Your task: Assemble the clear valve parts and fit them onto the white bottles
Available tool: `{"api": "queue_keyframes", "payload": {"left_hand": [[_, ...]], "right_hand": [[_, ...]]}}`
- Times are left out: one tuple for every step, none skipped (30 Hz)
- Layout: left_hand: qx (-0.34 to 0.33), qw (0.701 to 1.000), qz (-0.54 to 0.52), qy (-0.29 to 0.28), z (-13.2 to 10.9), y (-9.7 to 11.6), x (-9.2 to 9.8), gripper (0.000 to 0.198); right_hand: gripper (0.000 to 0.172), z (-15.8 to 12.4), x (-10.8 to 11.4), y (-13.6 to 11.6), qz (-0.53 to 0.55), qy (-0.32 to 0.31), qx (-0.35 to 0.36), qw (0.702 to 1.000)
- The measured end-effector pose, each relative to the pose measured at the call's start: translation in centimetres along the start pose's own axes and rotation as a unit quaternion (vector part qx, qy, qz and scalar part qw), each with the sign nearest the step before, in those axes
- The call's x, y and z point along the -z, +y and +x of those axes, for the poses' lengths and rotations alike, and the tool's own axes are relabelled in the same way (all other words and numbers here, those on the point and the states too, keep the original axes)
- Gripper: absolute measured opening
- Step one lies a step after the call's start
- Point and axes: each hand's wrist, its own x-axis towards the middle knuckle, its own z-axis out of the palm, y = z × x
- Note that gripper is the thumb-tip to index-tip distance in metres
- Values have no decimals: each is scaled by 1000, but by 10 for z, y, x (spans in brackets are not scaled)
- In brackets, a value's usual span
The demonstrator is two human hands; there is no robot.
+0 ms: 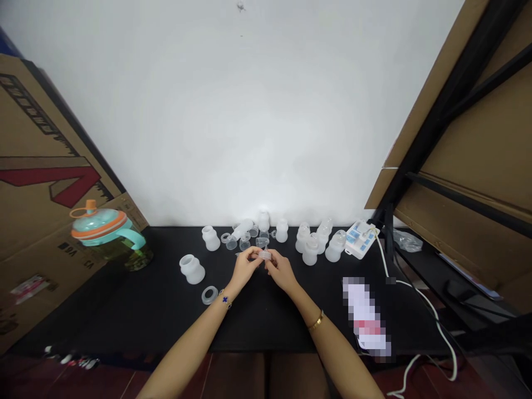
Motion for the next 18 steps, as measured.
{"api": "queue_keyframes", "payload": {"left_hand": [[3, 1000, -4, 0, 0, -1, 0, 12], [5, 1000, -6, 0, 0, -1, 0, 13], [7, 1000, -7, 2, 0, -2, 0, 14], [9, 1000, -6, 4, 0, -2, 0, 15], [11, 1000, -5, 6, 0, -3, 0, 17], [11, 1000, -4, 8, 0, -3, 0, 18], [12, 1000, -4, 11, 0, -3, 0, 19], [12, 1000, -3, 14, -1, -3, 0, 19], [12, 1000, -3, 16, -1, -3, 0, 19], [12, 1000, -4, 19, -1, -3, 1, 19], [12, 1000, -4, 22, -1, -3, 1, 18], [13, 1000, -5, 23, -1, -2, 1, 18], [13, 1000, -5, 24, -1, -2, 1, 17], [13, 1000, -4, 24, 0, -1, 1, 16], [13, 1000, -4, 23, 0, -1, 2, 16], [13, 1000, -5, 22, 0, 0, 2, 16], [13, 1000, -6, 20, 0, 0, 2, 16], [14, 1000, -8, 17, 0, 1, 2, 17]], "right_hand": [[31, 0, 0, 0, -1, 0, -1, 1000], [33, 0, 0, 0, -3, 1, -2, 1000], [33, 0, 0, 0, -5, 1, -1, 1000], [34, 0, 1, 0, -6, 1, 0, 1000], [34, 0, 1, -1, -7, 1, 1, 1000], [34, 0, 1, -2, -7, 0, 2, 1000], [33, 0, 1, -2, -7, -2, 2, 1000], [32, -1, 0, -3, -6, -5, 1, 1000], [30, -1, 0, -4, -6, -8, 1, 1000], [29, -1, 0, -4, -4, -12, 0, 1000], [27, -1, -1, -5, -2, -16, -1, 1000], [26, -1, -1, -5, -1, -19, -1, 1000], [26, -1, -1, -6, 0, -20, -2, 1000], [26, -1, -1, -6, 1, -21, -3, 1000], [26, -1, -1, -6, 3, -21, -3, 1000], [27, -1, -1, -7, 4, -20, -3, 1000], [27, -1, 0, -7, 6, -20, -3, 1000], [28, -1, 0, -7, 9, -20, -4, 1000]]}}
